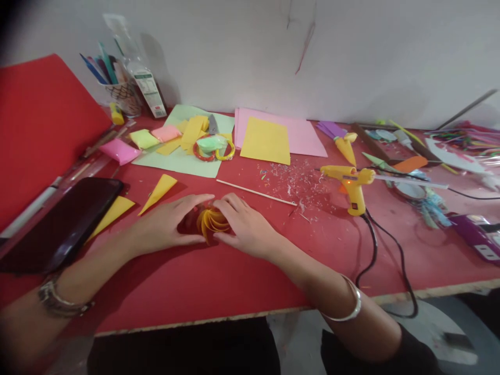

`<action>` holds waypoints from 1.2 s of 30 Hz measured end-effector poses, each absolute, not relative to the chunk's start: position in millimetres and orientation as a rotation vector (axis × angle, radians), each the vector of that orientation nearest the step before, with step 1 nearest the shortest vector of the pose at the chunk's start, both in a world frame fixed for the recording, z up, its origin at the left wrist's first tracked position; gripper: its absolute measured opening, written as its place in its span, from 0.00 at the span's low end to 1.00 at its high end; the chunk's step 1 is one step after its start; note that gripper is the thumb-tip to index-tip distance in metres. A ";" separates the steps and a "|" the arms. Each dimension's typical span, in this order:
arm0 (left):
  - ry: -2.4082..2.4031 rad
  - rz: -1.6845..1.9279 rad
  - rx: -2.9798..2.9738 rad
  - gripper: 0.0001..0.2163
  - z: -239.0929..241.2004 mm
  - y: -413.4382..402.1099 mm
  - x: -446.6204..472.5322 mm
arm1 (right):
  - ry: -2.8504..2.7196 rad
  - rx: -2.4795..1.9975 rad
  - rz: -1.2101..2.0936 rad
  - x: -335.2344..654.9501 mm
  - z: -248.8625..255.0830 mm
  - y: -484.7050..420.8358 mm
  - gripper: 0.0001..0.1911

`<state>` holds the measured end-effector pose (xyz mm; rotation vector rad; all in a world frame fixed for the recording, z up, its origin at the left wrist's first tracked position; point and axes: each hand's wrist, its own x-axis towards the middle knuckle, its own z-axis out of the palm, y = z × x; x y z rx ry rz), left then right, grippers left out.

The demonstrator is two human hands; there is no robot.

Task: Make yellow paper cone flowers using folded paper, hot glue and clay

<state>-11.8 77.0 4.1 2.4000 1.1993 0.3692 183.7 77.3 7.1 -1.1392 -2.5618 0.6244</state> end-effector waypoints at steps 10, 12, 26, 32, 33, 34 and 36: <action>1.287 0.350 2.510 0.26 3.0 76.3 -6.8 | -2.502 -1.060 0.696 182.9 7.0 79.6 0.20; 1.292 0.381 2.558 0.23 3.7 76.4 -7.3 | -2.504 -1.066 0.686 183.4 6.8 79.8 0.18; 2.360 0.084 2.225 0.30 15.9 93.2 -38.2 | -2.565 -1.080 0.748 185.6 15.9 73.9 0.39; 2.322 -0.035 2.046 0.25 25.4 94.3 -34.7 | -2.606 -1.085 0.664 182.6 13.9 73.6 0.35; 2.299 -0.052 2.032 0.21 26.4 94.4 -34.5 | -2.604 -1.090 0.643 182.0 13.4 73.6 0.35; 2.274 -0.059 2.034 0.17 26.8 94.3 -34.4 | -2.600 -1.100 0.623 181.5 12.9 73.5 0.34; 2.243 -0.047 2.065 0.11 25.8 93.4 -34.4 | -2.594 -1.120 0.589 180.3 12.1 73.6 0.31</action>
